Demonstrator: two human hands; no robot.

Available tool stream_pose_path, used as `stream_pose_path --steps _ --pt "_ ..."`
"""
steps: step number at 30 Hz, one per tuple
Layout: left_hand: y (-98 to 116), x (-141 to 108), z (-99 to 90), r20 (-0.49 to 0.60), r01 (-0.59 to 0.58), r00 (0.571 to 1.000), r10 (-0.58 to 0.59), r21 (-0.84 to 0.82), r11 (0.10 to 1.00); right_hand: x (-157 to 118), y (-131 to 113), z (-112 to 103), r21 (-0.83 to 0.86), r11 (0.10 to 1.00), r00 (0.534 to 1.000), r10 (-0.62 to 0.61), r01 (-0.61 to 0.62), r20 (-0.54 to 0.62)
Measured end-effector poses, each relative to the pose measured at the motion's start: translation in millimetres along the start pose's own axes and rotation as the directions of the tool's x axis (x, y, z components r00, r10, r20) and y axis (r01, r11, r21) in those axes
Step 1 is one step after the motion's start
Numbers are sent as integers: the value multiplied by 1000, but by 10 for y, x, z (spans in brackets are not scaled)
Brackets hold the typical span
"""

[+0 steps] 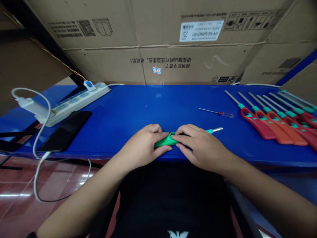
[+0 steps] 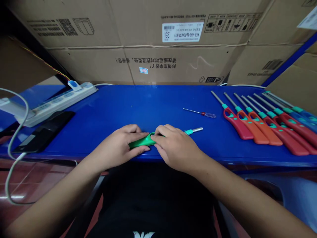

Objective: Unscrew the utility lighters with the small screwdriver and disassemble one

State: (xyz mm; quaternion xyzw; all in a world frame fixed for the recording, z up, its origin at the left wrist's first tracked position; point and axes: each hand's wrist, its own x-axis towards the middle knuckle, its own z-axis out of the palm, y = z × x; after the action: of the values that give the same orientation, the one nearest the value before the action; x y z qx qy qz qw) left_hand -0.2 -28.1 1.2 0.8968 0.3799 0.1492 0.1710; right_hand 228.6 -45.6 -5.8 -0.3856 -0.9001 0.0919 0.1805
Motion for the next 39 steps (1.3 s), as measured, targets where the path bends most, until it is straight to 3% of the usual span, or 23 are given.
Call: stream_pose_path --steps 5,10,15,22,27,30,35,39 --pt "-12 5 0 -8 27 1000 -27 -76 997 -30 149 -67 191 981 998 41 -32 -43" --pt "2 -1 19 -35 34 999 -36 -69 997 -34 165 -101 228 973 998 48 -40 -33" --pt "-12 16 27 -38 68 997 -72 -101 993 1 142 -98 255 967 993 45 -15 -111" --pt "-45 -13 59 -116 60 991 -73 -115 992 44 233 -207 152 986 964 107 -72 -242" --pt "-18 -86 60 -262 112 955 -142 -127 986 -8 449 -226 32 972 895 227 -233 -385" --pt "-5 -117 55 -367 98 921 -128 -98 990 -50 557 -184 6 951 876 288 -309 -387" --pt "33 -104 84 -252 -71 965 72 13 997 -69 513 -158 60 942 863 328 -331 -384" --pt "44 -54 124 -185 -96 977 111 88 991 -79 406 -186 105 947 847 319 -305 -426"
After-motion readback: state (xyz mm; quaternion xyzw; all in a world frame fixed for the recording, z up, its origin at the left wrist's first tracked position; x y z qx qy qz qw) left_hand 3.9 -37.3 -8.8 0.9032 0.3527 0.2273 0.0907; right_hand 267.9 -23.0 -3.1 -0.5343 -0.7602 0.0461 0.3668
